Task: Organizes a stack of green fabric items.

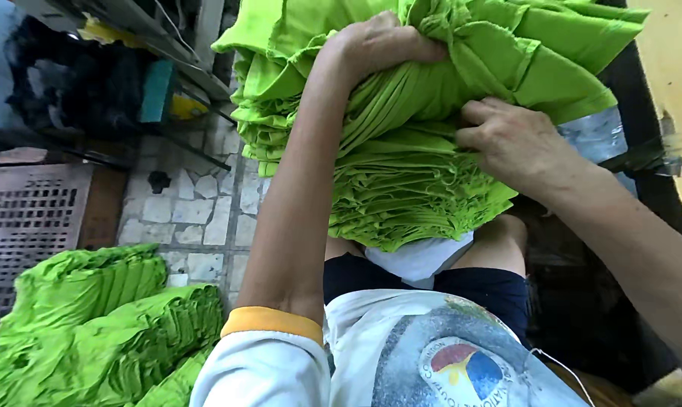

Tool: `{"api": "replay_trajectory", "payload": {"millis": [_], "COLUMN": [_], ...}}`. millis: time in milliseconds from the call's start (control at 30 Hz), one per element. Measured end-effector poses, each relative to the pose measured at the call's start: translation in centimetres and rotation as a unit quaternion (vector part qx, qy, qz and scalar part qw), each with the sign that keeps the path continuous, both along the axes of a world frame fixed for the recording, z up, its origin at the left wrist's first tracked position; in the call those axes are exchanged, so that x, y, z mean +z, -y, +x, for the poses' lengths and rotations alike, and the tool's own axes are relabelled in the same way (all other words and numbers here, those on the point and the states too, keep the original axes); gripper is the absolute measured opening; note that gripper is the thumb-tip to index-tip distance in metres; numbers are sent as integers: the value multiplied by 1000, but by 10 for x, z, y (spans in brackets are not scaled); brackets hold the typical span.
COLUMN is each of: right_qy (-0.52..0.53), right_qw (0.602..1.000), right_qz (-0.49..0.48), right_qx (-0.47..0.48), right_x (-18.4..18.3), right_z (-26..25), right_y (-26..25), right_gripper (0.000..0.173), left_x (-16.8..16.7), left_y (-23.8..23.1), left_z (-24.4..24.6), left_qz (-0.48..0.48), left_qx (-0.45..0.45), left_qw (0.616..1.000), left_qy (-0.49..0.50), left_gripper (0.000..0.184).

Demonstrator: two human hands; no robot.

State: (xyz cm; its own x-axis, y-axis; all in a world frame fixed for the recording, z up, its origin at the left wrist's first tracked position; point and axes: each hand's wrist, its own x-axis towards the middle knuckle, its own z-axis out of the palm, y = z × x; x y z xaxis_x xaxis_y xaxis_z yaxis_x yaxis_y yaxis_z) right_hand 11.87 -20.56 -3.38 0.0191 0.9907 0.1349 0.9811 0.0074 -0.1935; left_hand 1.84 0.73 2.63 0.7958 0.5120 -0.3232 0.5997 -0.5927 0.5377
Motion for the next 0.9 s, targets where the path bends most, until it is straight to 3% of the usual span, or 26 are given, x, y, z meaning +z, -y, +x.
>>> {"api": "replay_trajectory", "payload": {"millis": [100,233,333,400,433,500,633,800,900], "right_qy": [-63,-146,-212,-230,-228,-202,-96,-88,-45], "right_qw": [996,976,945,931,930,940,971,969,956], "right_qz": [69,112,100,105,112,126,145,167,261], "right_qx": [-5,-119,-230,-265,-265,-242,-162,-157,-128], "right_x": [17,26,34,35,33,28,24,25,28], "right_z": [14,23,17,10,8,7,0,7,-14], "right_y": [-4,-33,-50,-55,-54,-47,-34,-37,-24], "right_gripper": [19,23,20,20,21,21,18,21,22], "left_x": [-3,-11,-12,-17,-17,-19,-23,-14,-11], "left_y": [2,3,24,42,51,59,24,18,17], "left_z": [-4,-10,-23,-19,-15,-9,-3,0,-1], "left_qz": [-12,-19,-24,85,127,163,114,65,44], "left_qx": [-3,-56,-97,-37,-1,42,-8,-11,-4], "left_qw": [1000,994,986,992,990,985,991,997,998], "left_qy": [20,90,136,89,63,47,71,45,49], "left_gripper": [52,51,80,106,107,90,58,55,56]}}
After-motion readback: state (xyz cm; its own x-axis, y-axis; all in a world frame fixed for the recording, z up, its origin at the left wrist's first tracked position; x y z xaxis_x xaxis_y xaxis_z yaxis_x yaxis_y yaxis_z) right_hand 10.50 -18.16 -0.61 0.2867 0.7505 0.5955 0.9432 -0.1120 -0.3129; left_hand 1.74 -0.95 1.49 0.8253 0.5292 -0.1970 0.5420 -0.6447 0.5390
